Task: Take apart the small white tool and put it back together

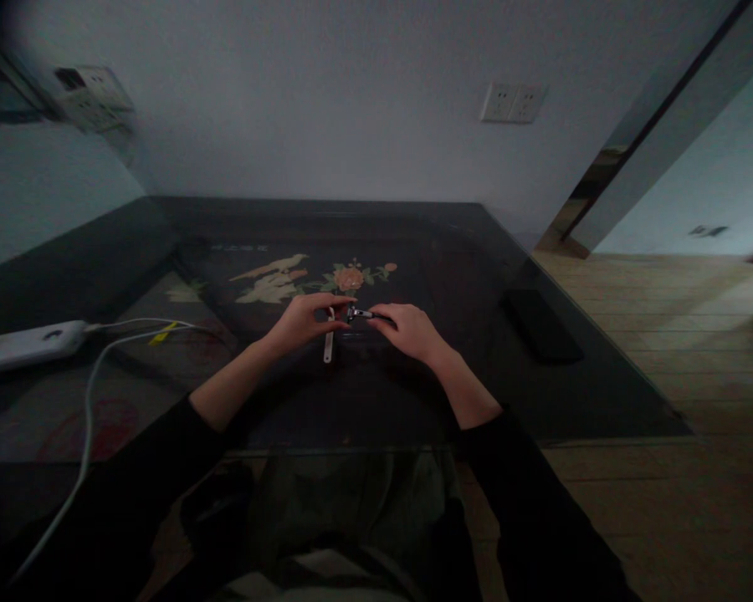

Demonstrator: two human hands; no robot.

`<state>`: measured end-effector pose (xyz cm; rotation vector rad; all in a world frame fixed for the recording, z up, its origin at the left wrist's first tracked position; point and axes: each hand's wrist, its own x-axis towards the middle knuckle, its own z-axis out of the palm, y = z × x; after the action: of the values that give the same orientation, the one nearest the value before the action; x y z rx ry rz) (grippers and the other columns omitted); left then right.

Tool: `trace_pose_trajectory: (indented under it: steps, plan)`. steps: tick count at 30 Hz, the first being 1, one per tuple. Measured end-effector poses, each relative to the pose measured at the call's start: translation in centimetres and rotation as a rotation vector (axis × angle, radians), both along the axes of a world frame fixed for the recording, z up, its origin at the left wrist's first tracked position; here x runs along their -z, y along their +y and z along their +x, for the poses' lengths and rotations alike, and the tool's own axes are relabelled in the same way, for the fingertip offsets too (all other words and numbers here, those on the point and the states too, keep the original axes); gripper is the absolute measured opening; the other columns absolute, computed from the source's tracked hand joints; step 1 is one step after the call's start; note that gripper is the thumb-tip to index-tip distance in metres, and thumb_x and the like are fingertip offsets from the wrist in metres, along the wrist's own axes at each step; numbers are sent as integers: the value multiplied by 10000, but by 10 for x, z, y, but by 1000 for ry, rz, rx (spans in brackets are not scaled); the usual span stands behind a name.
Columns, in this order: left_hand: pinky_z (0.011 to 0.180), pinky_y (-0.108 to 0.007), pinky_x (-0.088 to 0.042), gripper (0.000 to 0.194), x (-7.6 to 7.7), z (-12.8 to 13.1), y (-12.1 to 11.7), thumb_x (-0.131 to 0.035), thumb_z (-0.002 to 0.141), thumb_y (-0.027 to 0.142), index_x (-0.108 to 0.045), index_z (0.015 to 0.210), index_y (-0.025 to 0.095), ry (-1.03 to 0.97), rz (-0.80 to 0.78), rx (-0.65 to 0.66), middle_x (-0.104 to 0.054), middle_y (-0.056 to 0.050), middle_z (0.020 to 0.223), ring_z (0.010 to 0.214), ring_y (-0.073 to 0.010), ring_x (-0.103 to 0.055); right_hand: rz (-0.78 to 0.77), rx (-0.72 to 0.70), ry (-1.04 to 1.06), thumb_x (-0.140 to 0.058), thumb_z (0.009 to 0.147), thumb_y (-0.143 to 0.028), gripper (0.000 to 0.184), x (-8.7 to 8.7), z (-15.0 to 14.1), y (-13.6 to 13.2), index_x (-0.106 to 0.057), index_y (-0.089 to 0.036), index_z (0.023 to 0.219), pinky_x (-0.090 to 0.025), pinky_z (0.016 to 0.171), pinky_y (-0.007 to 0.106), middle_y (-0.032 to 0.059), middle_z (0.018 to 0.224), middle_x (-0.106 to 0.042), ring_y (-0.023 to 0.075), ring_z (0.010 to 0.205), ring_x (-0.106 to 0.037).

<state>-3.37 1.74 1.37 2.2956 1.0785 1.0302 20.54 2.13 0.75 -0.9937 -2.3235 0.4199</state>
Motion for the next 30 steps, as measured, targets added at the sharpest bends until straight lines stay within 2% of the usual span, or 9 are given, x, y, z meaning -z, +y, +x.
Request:
trace_pose_trajectory:
  steps: [3,9,14,18,22,27,30]
  plan:
    - [747,-280,-523,436,0,1,-1,-789,708,244,-711,1132,180,-100,-74,8,-743,-59,903,751,-141,-643,-27,-25,51,-547,938,-307,240,-2,-1,-1,-718,-186,1053,-477,753,315,80,978,-749,206,843,-679]
    - [756,-303,-544,498,2,7,-3,-795,687,262,-704,1168,167,-421,-286,70,-729,-75,930,804,-157,-653,-95,-89,245,-546,933,-335,231,-7,-6,-6,-704,-178,997,-480,750,295,57,948,-744,195,842,-668]
    - [763,-286,-537,489,6,13,-4,-798,673,246,-714,1150,182,-562,-337,81,-722,-58,914,827,-150,-644,-114,-91,291,-542,932,-347,235,-8,-9,-8,-695,-178,991,-479,766,304,56,946,-736,201,860,-661]
    - [710,-261,-528,474,8,16,-4,-809,663,261,-722,1120,169,-568,-318,47,-709,-45,847,776,-136,-631,-85,-70,271,-537,933,-326,233,-8,-8,-8,-696,-171,1003,-477,763,306,65,955,-737,201,848,-668]
    - [702,-270,-529,456,7,14,-3,-794,690,265,-709,1124,154,-451,-244,1,-715,-65,873,782,-147,-635,-60,-50,225,-525,940,-330,245,-8,-7,-6,-695,-164,1000,-466,755,306,74,949,-735,204,845,-667]
    - [740,-278,-532,421,0,4,-2,-766,733,263,-701,1139,174,-256,-152,52,-717,-79,971,826,-150,-640,-122,-91,196,-525,937,-323,237,-9,-5,-6,-692,-155,944,-452,719,290,59,881,-723,186,786,-648]
    - [738,-273,-529,439,1,3,-1,-747,757,267,-685,1184,188,-280,-179,83,-714,-73,988,847,-154,-642,-155,-114,243,-536,929,-338,236,-10,-6,-6,-689,-159,946,-455,747,290,57,901,-726,191,824,-650]
